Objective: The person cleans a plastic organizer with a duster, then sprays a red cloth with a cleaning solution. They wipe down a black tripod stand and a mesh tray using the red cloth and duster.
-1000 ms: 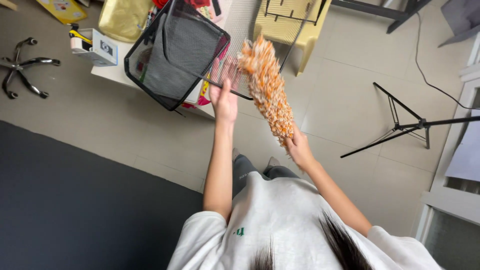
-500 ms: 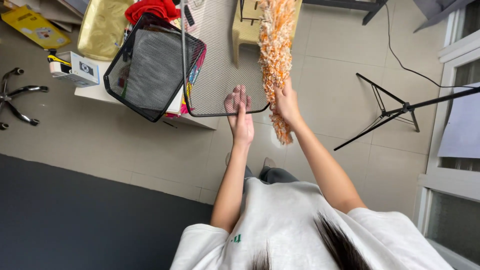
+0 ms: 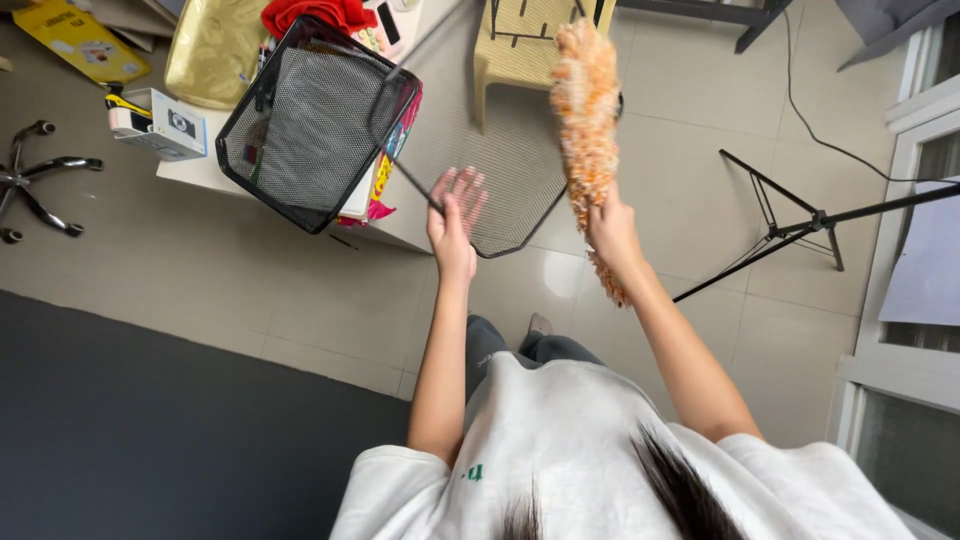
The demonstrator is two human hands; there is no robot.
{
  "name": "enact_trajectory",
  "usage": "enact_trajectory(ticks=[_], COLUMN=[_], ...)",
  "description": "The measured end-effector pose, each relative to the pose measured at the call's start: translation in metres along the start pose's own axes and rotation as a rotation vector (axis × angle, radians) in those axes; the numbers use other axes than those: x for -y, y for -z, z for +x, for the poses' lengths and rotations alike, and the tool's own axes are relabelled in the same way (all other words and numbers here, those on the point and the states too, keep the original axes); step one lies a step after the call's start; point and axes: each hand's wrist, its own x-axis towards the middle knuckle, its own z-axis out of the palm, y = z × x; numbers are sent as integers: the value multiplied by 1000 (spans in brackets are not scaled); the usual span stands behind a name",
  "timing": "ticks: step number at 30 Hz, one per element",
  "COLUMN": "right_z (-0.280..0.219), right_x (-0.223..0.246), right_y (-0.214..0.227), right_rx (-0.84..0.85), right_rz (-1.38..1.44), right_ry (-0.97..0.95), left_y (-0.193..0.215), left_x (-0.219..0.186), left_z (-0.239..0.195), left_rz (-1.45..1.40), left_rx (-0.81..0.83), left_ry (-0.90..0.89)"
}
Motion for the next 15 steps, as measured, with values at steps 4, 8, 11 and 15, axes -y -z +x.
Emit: enact_trajectory(ticks=[4,8,11,15], right_z=[-22,-4,-3,-23], right_x=[-28,-32,-20,-42], right_y=[-29,-12,-5,-18], right_rx=[-42,-13,17,90], right_rz=[-168,-261,-196,-426], right_ry=[873,673,272,796], left_y=[13,-1,-9,37], left_x=[16,-20,-36,4], left_z=[4,-1,-4,11], left_rz=[253,332,300,402], left_rx=[-20,-32,2,55], left_ry=[-39,86,212,202])
